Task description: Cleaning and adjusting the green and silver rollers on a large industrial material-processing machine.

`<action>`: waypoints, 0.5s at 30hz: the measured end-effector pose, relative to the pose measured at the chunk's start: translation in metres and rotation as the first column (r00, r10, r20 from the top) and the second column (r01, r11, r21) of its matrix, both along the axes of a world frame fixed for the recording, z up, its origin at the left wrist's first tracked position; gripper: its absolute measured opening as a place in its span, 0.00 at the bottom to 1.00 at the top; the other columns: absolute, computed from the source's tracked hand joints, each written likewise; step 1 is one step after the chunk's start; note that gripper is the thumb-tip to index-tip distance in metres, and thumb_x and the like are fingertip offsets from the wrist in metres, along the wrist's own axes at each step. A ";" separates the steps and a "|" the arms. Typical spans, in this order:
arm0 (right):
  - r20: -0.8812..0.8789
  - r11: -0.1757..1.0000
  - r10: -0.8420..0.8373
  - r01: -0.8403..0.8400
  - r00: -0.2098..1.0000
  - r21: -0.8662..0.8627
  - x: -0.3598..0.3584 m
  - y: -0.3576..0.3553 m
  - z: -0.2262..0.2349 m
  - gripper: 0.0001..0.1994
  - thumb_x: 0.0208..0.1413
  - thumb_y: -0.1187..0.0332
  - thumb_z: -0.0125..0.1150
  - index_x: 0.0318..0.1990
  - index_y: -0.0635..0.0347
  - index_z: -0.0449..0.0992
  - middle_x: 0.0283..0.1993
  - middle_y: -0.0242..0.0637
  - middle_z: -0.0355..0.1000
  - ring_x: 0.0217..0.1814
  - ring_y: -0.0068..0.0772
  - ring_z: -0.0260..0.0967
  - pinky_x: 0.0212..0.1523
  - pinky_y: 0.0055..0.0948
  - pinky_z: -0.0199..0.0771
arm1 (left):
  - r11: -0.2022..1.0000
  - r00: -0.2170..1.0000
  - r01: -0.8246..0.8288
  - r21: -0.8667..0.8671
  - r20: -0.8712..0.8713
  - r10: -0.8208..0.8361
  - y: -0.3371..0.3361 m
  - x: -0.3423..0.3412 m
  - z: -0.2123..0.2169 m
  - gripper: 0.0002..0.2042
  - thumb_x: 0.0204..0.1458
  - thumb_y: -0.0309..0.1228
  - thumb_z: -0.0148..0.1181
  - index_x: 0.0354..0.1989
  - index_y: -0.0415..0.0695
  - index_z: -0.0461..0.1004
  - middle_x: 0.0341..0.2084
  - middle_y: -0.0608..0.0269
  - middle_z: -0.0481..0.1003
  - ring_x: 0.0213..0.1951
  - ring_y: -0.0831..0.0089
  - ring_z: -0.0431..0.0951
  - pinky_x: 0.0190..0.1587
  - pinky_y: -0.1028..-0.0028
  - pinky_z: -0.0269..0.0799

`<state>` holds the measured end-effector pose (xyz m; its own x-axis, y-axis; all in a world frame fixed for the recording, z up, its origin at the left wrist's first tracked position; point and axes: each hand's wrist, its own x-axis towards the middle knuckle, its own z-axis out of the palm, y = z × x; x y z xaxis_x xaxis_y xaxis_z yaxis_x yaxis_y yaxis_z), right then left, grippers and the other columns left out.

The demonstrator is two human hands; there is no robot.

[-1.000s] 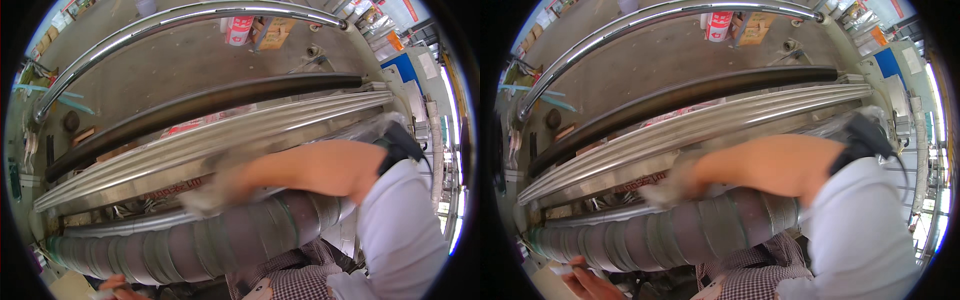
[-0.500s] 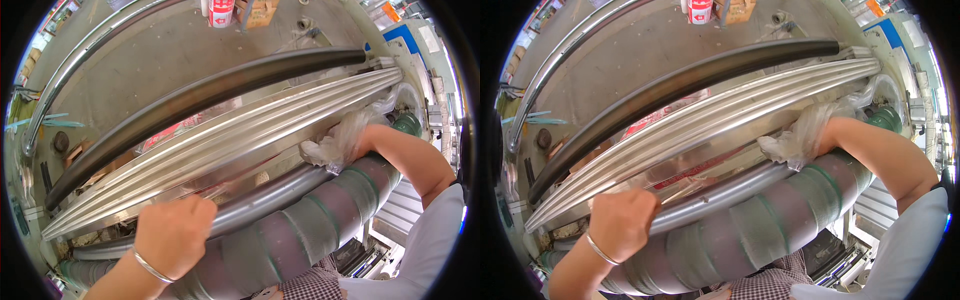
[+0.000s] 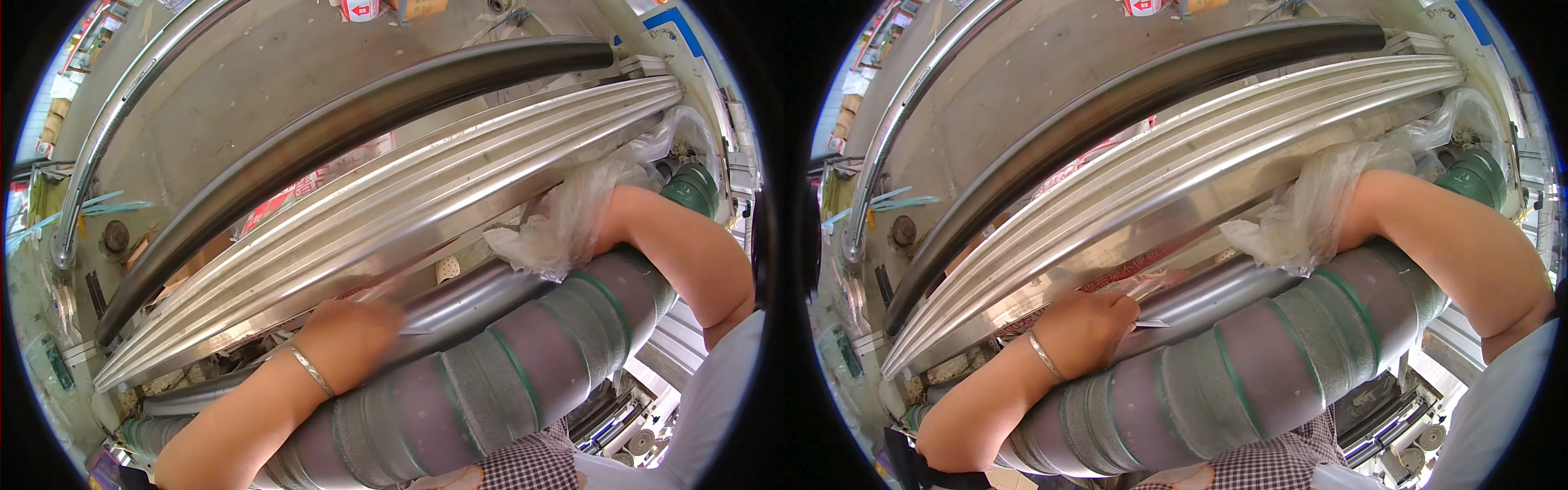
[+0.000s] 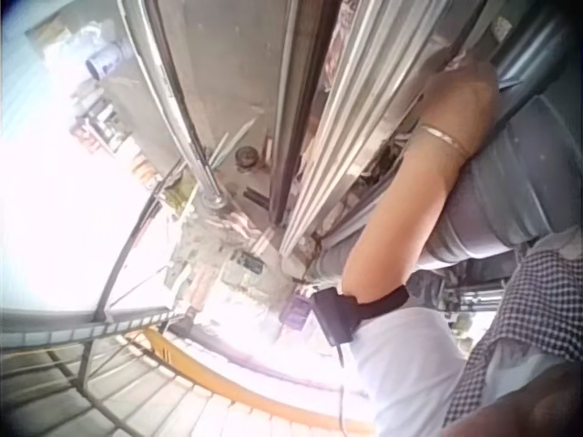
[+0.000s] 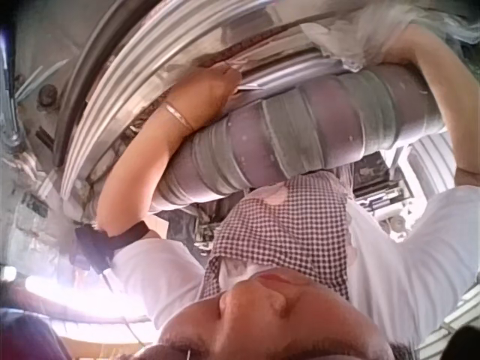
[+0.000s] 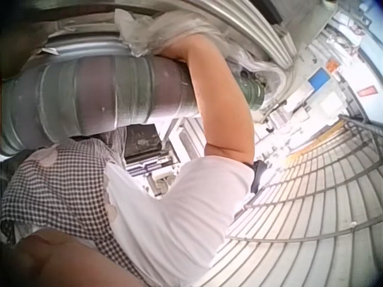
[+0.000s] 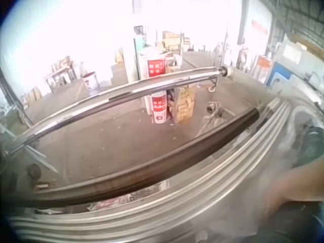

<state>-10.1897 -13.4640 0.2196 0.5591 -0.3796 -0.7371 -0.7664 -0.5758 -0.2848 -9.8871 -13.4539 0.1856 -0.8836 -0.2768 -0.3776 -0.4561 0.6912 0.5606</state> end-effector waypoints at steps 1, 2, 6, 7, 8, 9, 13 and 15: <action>0.048 0.999 0.048 -0.047 0.998 -0.018 -0.002 0.000 -0.003 0.09 0.55 0.66 0.41 0.43 0.54 0.59 0.30 0.46 0.70 0.31 0.48 0.72 0.29 0.43 0.69 | 1.000 0.998 0.010 -0.018 0.057 -0.009 0.000 -0.002 0.003 0.05 0.46 0.30 0.55 0.26 0.43 0.68 0.25 0.56 0.73 0.28 0.59 0.77 0.29 0.63 0.72; 0.087 0.995 0.092 -0.089 0.992 -0.035 -0.004 0.001 -0.004 0.09 0.55 0.67 0.42 0.42 0.54 0.59 0.29 0.46 0.70 0.30 0.48 0.72 0.28 0.43 0.69 | 1.000 0.998 0.011 -0.016 0.056 -0.010 0.000 -0.003 0.005 0.05 0.46 0.30 0.55 0.26 0.43 0.68 0.25 0.56 0.73 0.28 0.59 0.77 0.29 0.63 0.72; 0.323 0.993 0.086 -0.053 0.943 -0.108 -0.008 0.001 -0.005 0.07 0.55 0.67 0.42 0.39 0.55 0.58 0.27 0.45 0.69 0.29 0.48 0.72 0.27 0.43 0.68 | 0.999 0.999 0.003 -0.052 0.038 -0.001 0.002 -0.010 -0.001 0.06 0.45 0.30 0.55 0.29 0.42 0.69 0.26 0.55 0.74 0.30 0.59 0.77 0.30 0.63 0.72; 0.264 0.997 0.076 -0.066 0.962 -0.045 -0.006 -0.001 -0.003 0.06 0.55 0.68 0.43 0.39 0.55 0.58 0.28 0.45 0.69 0.29 0.47 0.72 0.27 0.43 0.68 | 0.997 1.000 -0.019 -0.070 0.022 0.021 0.002 -0.012 -0.005 0.06 0.45 0.29 0.55 0.30 0.42 0.69 0.27 0.55 0.74 0.31 0.60 0.77 0.31 0.63 0.73; 0.199 0.997 0.070 -0.074 0.977 0.016 -0.004 -0.004 -0.002 0.06 0.54 0.68 0.44 0.38 0.56 0.58 0.29 0.45 0.69 0.30 0.47 0.72 0.27 0.43 0.68 | 0.997 1.000 -0.021 -0.075 0.021 0.023 0.000 -0.013 -0.010 0.06 0.45 0.29 0.55 0.30 0.42 0.69 0.27 0.55 0.74 0.31 0.60 0.77 0.31 0.63 0.73; 0.198 0.997 0.072 -0.076 0.977 0.010 -0.003 -0.005 -0.004 0.06 0.54 0.68 0.44 0.38 0.56 0.58 0.29 0.45 0.69 0.30 0.47 0.72 0.27 0.43 0.68 | 0.999 0.997 -0.012 -0.031 0.078 0.015 -0.001 -0.014 -0.014 0.06 0.46 0.30 0.55 0.30 0.42 0.69 0.27 0.55 0.74 0.32 0.59 0.77 0.32 0.62 0.72; 0.138 0.991 0.127 -0.132 0.982 0.025 0.003 -0.007 0.003 0.06 0.55 0.67 0.44 0.37 0.56 0.57 0.29 0.43 0.67 0.29 0.45 0.71 0.27 0.42 0.67 | 0.985 0.997 -0.038 0.170 0.078 0.025 -0.009 -0.005 -0.001 0.07 0.46 0.30 0.55 0.32 0.42 0.70 0.28 0.55 0.74 0.33 0.56 0.77 0.33 0.62 0.72; 0.106 0.983 0.167 -0.173 0.980 0.057 0.000 -0.006 0.004 0.06 0.56 0.67 0.44 0.36 0.57 0.57 0.27 0.42 0.66 0.28 0.44 0.70 0.27 0.42 0.66 | 0.972 0.997 -0.005 0.234 0.071 -0.012 -0.010 0.002 0.002 0.06 0.47 0.30 0.55 0.32 0.42 0.70 0.29 0.54 0.74 0.33 0.55 0.76 0.33 0.61 0.72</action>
